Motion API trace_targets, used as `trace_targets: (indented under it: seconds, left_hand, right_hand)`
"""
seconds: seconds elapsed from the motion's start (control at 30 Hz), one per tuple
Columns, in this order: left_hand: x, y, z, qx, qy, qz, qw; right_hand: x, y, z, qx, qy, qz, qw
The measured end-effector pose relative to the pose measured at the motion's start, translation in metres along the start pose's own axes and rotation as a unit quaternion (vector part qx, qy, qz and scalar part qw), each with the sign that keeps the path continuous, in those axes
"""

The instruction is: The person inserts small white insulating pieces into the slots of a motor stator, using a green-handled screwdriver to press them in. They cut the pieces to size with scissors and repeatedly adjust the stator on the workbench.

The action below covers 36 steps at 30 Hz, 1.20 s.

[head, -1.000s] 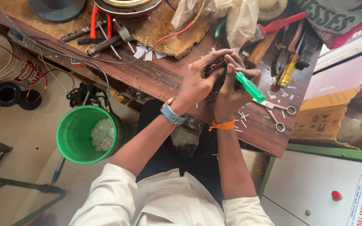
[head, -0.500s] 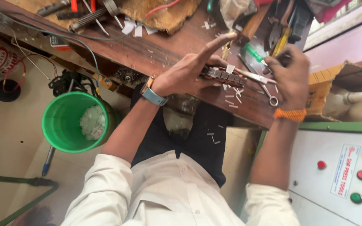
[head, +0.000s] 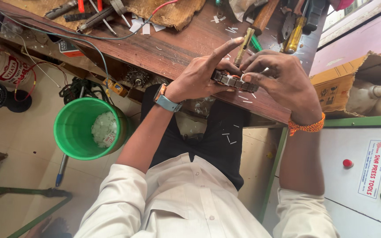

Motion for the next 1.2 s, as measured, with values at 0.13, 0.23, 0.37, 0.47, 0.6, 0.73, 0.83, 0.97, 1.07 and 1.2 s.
trace_targets:
  seconds: [0.13,0.23,0.37,0.47,0.6,0.73,0.83,0.97,1.07,1.2]
  left_hand:
    - [0.0,-0.002,-0.001,0.031,-0.005,0.024,0.999]
    - [0.002,-0.006,0.001,0.051,-0.001,0.047,0.998]
    - [0.005,-0.01,-0.006,0.08,-0.044,0.087,0.992]
    - [0.009,-0.019,-0.014,0.091,-0.095,0.13,0.983]
    - [0.014,-0.026,-0.016,0.091,-0.113,0.136,0.98]
    - [0.019,-0.019,-0.018,0.124,-0.13,0.157,0.971]
    - [0.019,-0.013,-0.023,0.143,-0.123,0.177,0.966]
    - [0.013,-0.011,-0.028,0.147,-0.101,0.204,0.963]
    - [0.008,-0.015,-0.028,0.16,-0.108,0.209,0.959]
    - [0.002,-0.02,-0.025,0.165,-0.187,0.155,0.956]
  right_hand:
    - [-0.003,-0.017,0.007,-0.06,0.043,0.064,0.995]
    - [-0.004,-0.043,0.041,-0.247,0.118,0.165,0.947]
    - [-0.003,-0.024,0.098,-0.36,0.168,0.26,0.88]
    - [0.006,-0.004,0.134,-0.418,0.184,0.28,0.844]
    - [0.019,0.009,0.155,-0.583,0.108,0.267,0.76]
    - [0.025,0.016,0.143,-0.611,0.012,0.288,0.737]
    - [0.027,0.025,0.111,-0.44,-0.041,0.358,0.822]
    - [0.019,0.042,0.053,-0.11,-0.094,0.39,0.909]
    - [0.009,0.058,0.026,0.022,-0.126,0.376,0.918]
    - [0.004,0.068,0.021,0.072,-0.125,0.402,0.904]
Point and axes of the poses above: each hand's wrist, its own x-axis away from the middle knuckle, its own y-axis out of the palm, z = x × y, the point moved 6 cm from there along -x, towards the middle knuckle, and after that the axes turned 5 degrees about y, right-handed, at the moved point
